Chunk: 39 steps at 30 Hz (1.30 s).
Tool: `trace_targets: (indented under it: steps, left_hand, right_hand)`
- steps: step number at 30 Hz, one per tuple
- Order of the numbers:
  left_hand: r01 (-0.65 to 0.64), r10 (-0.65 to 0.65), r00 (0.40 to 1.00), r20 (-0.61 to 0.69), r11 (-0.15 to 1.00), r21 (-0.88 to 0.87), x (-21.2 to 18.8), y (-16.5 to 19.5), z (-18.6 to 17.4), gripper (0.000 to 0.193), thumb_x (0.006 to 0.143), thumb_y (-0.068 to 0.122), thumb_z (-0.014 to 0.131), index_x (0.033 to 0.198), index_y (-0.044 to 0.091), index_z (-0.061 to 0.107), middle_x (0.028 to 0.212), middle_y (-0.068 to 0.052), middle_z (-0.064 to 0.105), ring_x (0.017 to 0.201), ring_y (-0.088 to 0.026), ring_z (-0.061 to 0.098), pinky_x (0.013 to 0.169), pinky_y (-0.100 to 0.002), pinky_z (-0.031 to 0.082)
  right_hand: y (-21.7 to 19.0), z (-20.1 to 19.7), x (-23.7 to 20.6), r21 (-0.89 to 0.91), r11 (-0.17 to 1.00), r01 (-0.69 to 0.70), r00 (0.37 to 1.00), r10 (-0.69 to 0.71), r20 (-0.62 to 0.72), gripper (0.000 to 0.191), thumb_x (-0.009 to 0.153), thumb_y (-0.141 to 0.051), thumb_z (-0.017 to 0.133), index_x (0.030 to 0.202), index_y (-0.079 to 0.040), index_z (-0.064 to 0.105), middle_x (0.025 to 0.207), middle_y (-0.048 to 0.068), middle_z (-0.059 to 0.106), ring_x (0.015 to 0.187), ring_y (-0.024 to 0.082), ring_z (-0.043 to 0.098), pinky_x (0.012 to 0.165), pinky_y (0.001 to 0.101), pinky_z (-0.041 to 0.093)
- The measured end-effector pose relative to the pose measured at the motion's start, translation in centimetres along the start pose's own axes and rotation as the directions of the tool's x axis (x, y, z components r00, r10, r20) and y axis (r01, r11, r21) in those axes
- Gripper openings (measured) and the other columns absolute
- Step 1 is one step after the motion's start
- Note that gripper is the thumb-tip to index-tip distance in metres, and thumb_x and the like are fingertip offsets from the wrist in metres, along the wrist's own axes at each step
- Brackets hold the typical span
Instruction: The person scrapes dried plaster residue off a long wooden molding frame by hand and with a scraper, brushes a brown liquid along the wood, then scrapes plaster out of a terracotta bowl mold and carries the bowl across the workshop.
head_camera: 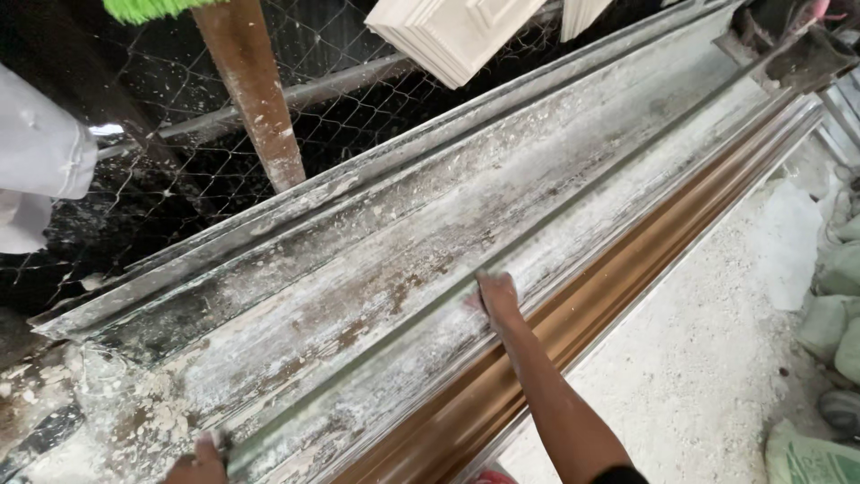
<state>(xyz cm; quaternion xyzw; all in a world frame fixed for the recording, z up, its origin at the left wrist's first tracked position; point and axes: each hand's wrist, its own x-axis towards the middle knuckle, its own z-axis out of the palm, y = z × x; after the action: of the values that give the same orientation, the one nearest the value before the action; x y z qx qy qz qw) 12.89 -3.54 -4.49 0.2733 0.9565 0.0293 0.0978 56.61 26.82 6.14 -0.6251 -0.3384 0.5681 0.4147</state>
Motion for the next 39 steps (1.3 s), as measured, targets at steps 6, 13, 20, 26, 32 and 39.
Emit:
trace_targets:
  steps: [6, 13, 20, 26, 32, 39]
  left_hand:
    - [-0.583, 0.555, 0.811, -0.184, 0.792, -0.183, -4.5, 10.1, -6.4, 0.054, 0.101, 0.044, 0.048, 0.132, 0.003, 0.065, 0.133, -0.023, 0.066, 0.125, -0.041, 0.061, 0.110, -0.053, 0.046]
    - [-0.572, 0.573, 0.812, 0.108, 0.819, -0.041, -5.4, 21.7, -6.8, 0.050, 0.091, 0.042, 0.070, 0.133, 0.018, 0.057, 0.109, -0.010, 0.074, 0.102, -0.032, 0.070, 0.085, -0.059, 0.049]
    - [-0.352, 0.347, 0.911, 0.225, 0.936, -0.017, -3.5, 21.7, -8.0, 0.085, 0.082, 0.051, 0.081, 0.151, 0.018, 0.044, 0.145, -0.014, 0.054, 0.133, -0.033, 0.052, 0.108, -0.060, 0.038]
    - [-0.358, 0.336, 0.906, -0.257, 0.933, -0.044, -7.2, 21.5, -6.9, 0.083, 0.078, 0.050, 0.075, 0.148, 0.016, 0.047, 0.159, -0.023, 0.033, 0.147, -0.043, 0.028, 0.114, -0.068, 0.013]
    - [0.073, -0.565, 0.735, -0.376, 0.617, -0.784, -9.2, 11.2, -5.5, 0.067, 0.109, 0.032, 0.050, 0.155, -0.011, 0.029, 0.153, -0.042, 0.031, 0.140, -0.051, 0.034, 0.120, -0.055, 0.031]
    - [0.109, -0.569, 0.623, -0.536, 0.742, -0.661, -7.6, 6.8, -6.0, 0.043, 0.101, 0.024, 0.062, 0.133, -0.004, 0.059, 0.124, -0.033, 0.058, 0.116, -0.048, 0.053, 0.101, -0.058, 0.040]
  right_hand:
    - [-2.1, 4.0, 3.1, -0.009, 0.996, -0.093, 0.968, 0.092, 0.231, 0.044, 0.104, -0.037, 0.055, 0.095, 0.005, 0.048, 0.077, 0.020, 0.061, 0.060, 0.027, 0.066, 0.055, 0.0388, 0.064]
    - [-2.1, 5.8, 6.3, -0.201, 0.958, -0.203, 0.905, 0.262, 0.334, 0.051, 0.103, -0.053, 0.052, 0.100, -0.002, 0.054, 0.076, 0.008, 0.052, 0.068, 0.027, 0.068, 0.062, 0.0454, 0.063]
    - [-1.7, 7.4, 7.3, -0.384, 0.896, -0.223, 0.923, 0.321, 0.213, 0.044, 0.103, -0.051, 0.048, 0.098, -0.008, 0.051, 0.077, 0.004, 0.054, 0.078, 0.027, 0.070, 0.064, 0.0471, 0.060]
    - [0.0, 6.1, 8.6, -0.353, 0.912, -0.210, 0.904, 0.319, 0.286, 0.045, 0.101, -0.052, 0.052, 0.108, -0.007, 0.052, 0.087, 0.004, 0.056, 0.089, 0.028, 0.071, 0.070, 0.0451, 0.059]
    - [1.8, 5.5, 10.9, -0.350, 0.912, -0.212, 0.867, 0.341, 0.362, 0.054, 0.098, -0.054, 0.051, 0.120, -0.005, 0.047, 0.094, 0.006, 0.053, 0.096, 0.033, 0.069, 0.076, 0.0504, 0.058]
    - [2.5, 6.5, 12.4, -0.377, 0.895, -0.238, 0.851, 0.379, 0.363, 0.057, 0.101, -0.055, 0.050, 0.124, -0.003, 0.043, 0.096, 0.007, 0.054, 0.097, 0.035, 0.069, 0.075, 0.0520, 0.060]
